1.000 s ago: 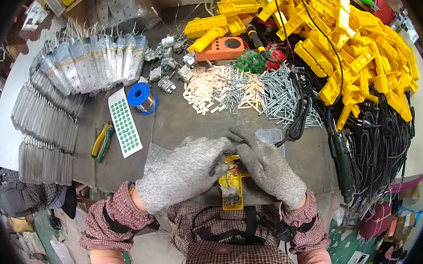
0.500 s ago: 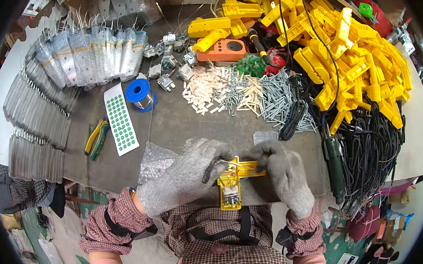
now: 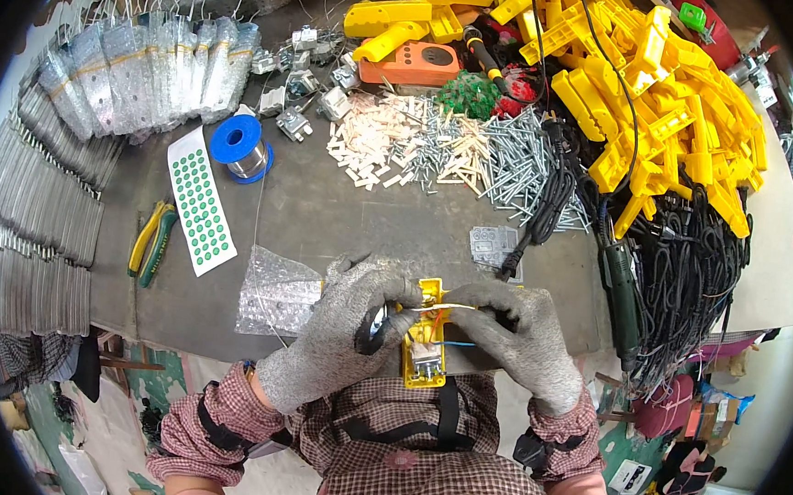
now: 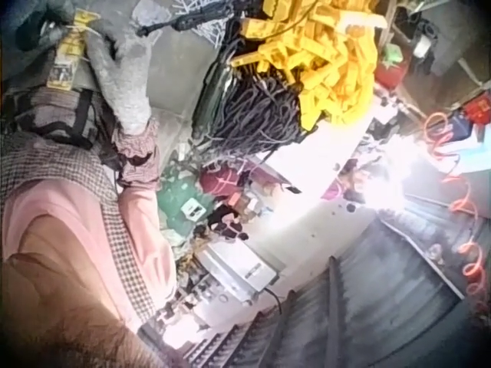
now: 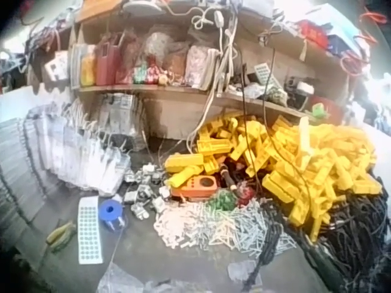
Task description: Assembling electronic and mechanical components into yellow plastic housings at a workshop bench.
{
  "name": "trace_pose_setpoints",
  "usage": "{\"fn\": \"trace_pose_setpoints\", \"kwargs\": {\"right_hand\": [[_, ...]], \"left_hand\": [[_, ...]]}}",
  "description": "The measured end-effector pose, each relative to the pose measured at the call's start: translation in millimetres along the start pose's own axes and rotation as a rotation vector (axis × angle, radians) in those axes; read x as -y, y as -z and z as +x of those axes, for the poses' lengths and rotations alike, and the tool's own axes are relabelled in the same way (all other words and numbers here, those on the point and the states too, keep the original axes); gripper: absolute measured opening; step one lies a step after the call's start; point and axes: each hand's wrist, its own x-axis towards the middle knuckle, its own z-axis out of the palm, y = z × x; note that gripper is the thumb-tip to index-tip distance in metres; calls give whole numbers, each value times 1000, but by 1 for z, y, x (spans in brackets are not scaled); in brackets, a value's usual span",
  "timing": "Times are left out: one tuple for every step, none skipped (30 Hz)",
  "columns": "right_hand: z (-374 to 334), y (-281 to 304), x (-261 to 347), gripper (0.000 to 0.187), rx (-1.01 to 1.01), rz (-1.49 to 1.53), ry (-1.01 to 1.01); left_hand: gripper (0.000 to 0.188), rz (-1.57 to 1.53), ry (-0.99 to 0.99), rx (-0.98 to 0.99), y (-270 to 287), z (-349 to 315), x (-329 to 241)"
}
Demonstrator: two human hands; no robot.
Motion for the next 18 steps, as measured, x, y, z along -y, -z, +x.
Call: {"fn": "trace_pose_setpoints", "kwargs": {"right_hand": [[0, 2, 2, 18, 54, 43, -87], [0, -1, 0, 18, 59, 45, -85], [-3, -3, -5, 18, 2, 31, -80], [-4, -5, -9, 18, -53, 17, -74], [-4, -8, -11, 18, -57, 15, -76], [-2, -12, -11, 18, -75, -6, 6], [-1, -14, -13, 19, -93, -27, 89], [-3, -15, -17, 19, -108, -102, 106], [-2, -13, -13, 19, -104, -98, 107], [0, -9, -5, 19, -60, -52, 47], [1, -7, 0, 19, -15, -7, -12], [0, -4, 1, 19, -14, -6, -12], [-1, -1, 0, 19, 42, -57, -80], [-2, 0, 0, 19, 99, -109, -147], [-2, 0, -2, 19, 91, -111, -146], [-3, -3, -6, 19, 36, -68, -47], [-4, -7, -10, 19, -19, -25, 53], [-1, -8, -13, 19, -29, -30, 66]], "left_hand": [[28, 15, 6, 23, 2, -2, 1], [28, 31, 12, 47, 3, -3, 2], [28, 27, 9, 48, 2, -1, 1], [27, 42, -4, 33, 1, 1, -1], [26, 58, -17, 18, 0, 3, -2], [26, 56, -20, 21, -1, 3, -3], [27, 69, -36, 24, -1, 4, -2], [27, 81, -53, 27, -2, 5, -2], [27, 84, -48, 27, -2, 4, 0], [27, 67, -65, 18, -2, 3, 2], [27, 49, -83, 9, -1, 2, 3], [27, 50, -83, 9, -1, 3, 3], [27, 51, -72, 24, 0, 3, 2], [26, 52, -62, 39, 1, 3, 1], [26, 51, -70, 41, 1, 4, 0], [26, 43, -57, 55, 1, 5, -2], [26, 36, -44, 69, 1, 5, -4], [26, 43, -58, 64, 1, 6, -3]]}}
